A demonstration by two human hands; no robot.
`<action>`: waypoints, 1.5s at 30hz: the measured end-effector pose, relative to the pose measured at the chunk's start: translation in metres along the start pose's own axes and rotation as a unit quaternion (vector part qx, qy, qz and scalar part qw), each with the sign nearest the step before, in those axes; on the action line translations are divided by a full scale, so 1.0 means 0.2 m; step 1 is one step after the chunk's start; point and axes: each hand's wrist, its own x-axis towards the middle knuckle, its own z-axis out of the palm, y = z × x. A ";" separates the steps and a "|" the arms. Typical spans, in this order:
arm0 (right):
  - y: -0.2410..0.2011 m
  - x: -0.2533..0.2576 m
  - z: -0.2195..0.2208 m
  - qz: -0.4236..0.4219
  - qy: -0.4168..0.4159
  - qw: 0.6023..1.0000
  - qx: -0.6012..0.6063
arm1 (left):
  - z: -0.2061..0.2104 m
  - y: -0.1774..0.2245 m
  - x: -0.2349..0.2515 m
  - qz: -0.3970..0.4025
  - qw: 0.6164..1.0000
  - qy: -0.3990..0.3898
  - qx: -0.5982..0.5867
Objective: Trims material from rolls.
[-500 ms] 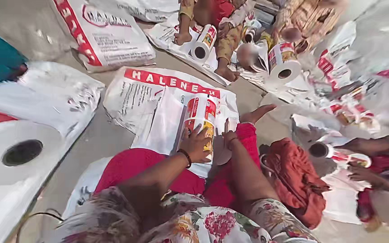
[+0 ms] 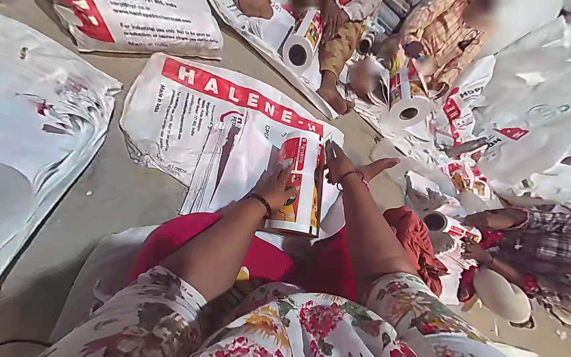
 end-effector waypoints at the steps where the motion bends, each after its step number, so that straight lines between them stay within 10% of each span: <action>1: -0.02 0.02 -0.01 -0.003 -0.001 1.000 -0.023 | -0.01 0.00 0.00 -0.002 1.000 -0.003 0.000; 26: -0.07 -0.24 -0.05 0.056 -0.154 0.954 -0.252 | -0.04 -0.04 0.07 0.040 0.997 -0.041 -0.048; 34: -0.05 -0.22 -0.05 0.052 0.074 0.994 -0.067 | -0.02 -0.07 0.01 0.048 0.996 -0.039 -0.059; 45: -0.08 0.15 0.00 -0.026 0.094 0.980 -0.171 | -0.09 -0.03 0.02 -0.029 0.998 -0.038 -0.052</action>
